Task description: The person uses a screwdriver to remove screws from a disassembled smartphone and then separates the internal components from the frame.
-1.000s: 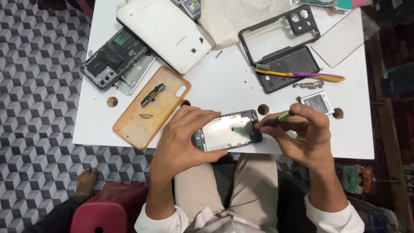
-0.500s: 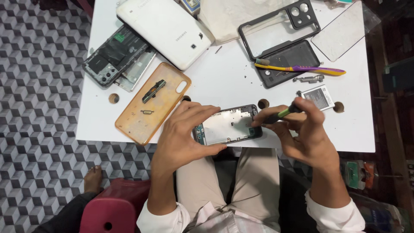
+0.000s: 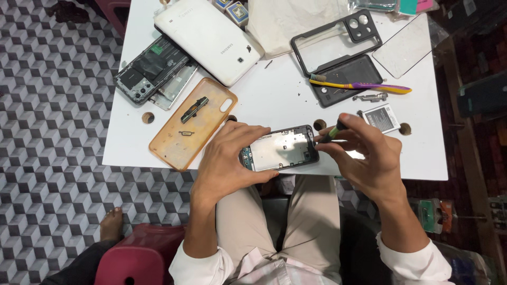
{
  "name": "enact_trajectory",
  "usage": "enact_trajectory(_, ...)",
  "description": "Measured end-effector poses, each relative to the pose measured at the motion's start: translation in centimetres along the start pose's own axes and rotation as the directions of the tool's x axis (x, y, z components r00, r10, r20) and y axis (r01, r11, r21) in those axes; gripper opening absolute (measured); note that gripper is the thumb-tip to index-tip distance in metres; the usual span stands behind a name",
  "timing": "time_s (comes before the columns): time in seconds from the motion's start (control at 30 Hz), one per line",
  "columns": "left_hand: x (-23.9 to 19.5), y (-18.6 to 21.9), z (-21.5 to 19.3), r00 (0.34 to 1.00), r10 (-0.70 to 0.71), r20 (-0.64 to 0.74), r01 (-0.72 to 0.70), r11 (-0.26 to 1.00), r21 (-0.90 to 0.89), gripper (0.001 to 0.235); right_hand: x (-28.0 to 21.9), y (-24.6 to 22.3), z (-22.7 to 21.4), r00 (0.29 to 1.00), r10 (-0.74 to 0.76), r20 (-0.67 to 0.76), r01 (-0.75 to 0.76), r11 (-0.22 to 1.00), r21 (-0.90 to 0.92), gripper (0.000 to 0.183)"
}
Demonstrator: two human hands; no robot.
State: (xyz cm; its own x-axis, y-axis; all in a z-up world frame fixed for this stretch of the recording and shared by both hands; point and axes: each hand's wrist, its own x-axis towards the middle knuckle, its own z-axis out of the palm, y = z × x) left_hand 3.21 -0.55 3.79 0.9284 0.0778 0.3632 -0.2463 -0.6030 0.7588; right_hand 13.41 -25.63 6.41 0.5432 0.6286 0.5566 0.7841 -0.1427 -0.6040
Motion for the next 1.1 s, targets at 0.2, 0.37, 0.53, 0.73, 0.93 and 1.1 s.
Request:
enact_trajectory(0.2, 0.0, -0.1, 0.0, 1.000, 0.010, 0.004, -0.010, 1.000, -0.004, 0.071, -0.1, 0.3, -0.9, 0.986, 0.020, 0.165, -0.070, 0.950, 0.303, 0.073)
enact_trajectory(0.37, 0.0, 0.0, 0.1, 1.000, 0.004, -0.015, -0.004, 1.000, -0.007, 0.071, 0.3, 0.4, -0.2, 0.993, -0.037, 0.109, 0.026, 0.994, 0.102, 0.080)
enact_trajectory(0.53, -0.2, -0.1, 0.2, 0.999, 0.018, -0.030, -0.019, 1.000, -0.015, 0.071, -0.3, 1.1, 0.7, 0.996, 0.022, 0.087, -0.023, 1.000, 0.013, 0.079)
enact_trajectory(0.73, -0.1, -0.1, 0.2, 1.000, 0.009, -0.019, -0.009, 1.000, -0.011, 0.073, -1.0, 3.0, -0.1, 0.992, -0.001, 0.126, -0.042, 0.940, 0.338, 0.071)
enact_trajectory(0.93, 0.0, 0.1, 0.1, 1.000, 0.007, 0.000, -0.007, 1.000, 0.011, 0.072, -2.4, 3.7, -2.6, 0.962, 0.094, -0.256, 0.032, 0.894, 0.447, 0.076)
enact_trajectory(1.1, 0.0, 0.4, 0.0, 1.000, 0.026, 0.013, -0.026, 0.999, 0.038, 0.071, -3.2, 3.5, -5.4, 0.933, 0.196, -0.302, -0.196, 0.980, 0.030, 0.063)
